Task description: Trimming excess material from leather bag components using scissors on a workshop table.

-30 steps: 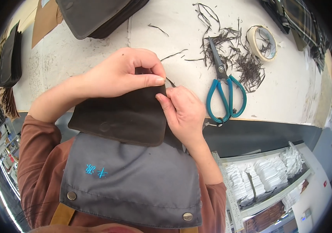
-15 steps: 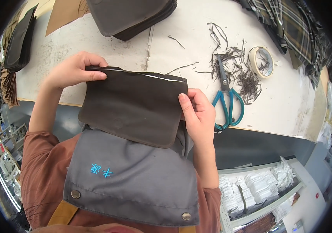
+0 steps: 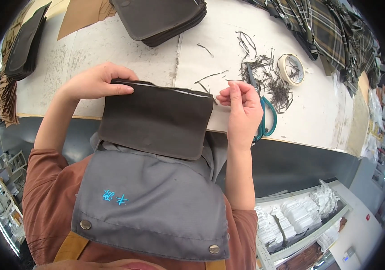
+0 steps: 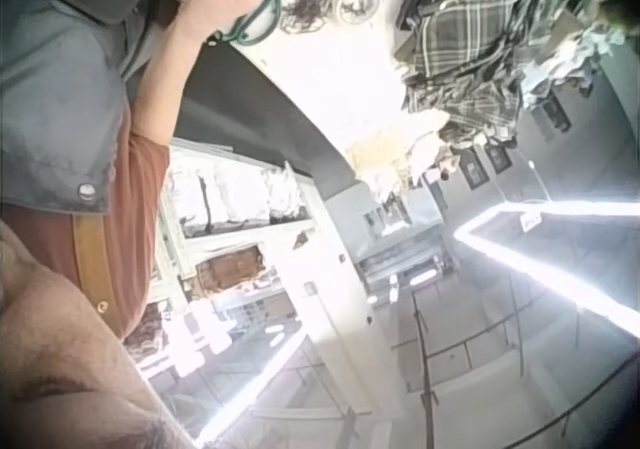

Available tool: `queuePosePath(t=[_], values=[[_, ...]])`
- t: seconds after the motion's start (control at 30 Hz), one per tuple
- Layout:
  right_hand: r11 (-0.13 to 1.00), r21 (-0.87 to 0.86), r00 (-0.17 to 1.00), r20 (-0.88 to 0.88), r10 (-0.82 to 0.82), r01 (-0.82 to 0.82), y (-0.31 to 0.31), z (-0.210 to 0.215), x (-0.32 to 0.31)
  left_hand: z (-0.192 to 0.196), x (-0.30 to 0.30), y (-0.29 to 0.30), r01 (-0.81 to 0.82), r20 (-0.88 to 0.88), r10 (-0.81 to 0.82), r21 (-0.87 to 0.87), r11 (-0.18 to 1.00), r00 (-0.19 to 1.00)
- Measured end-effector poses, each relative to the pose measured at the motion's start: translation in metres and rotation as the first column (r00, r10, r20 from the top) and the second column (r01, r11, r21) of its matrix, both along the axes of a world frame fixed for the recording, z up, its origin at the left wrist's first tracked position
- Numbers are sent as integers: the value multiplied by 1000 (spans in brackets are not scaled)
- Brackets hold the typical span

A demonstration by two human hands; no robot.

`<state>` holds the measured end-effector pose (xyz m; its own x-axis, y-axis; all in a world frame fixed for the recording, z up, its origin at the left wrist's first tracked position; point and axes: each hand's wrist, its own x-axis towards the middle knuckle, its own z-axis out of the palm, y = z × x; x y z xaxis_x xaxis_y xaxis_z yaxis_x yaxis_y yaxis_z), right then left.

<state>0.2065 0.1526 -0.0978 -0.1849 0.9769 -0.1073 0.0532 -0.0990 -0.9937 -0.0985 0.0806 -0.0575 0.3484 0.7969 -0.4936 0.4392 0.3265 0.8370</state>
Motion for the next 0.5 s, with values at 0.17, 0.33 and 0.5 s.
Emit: queuePosePath(t=[0.17,0.33,0.5], values=[[877,297,846,494,199,-379,2,0,-11,-8,3,1,169,-176,-107,386,907,979],[896,54,792,493,360,-441,-1,9,-15,8,26,16,246,-325,-126,361,900,937],[924,129,873,396,285,-360,-6,4,-14,-7,42,18,129,-287,-14,385,914,958]])
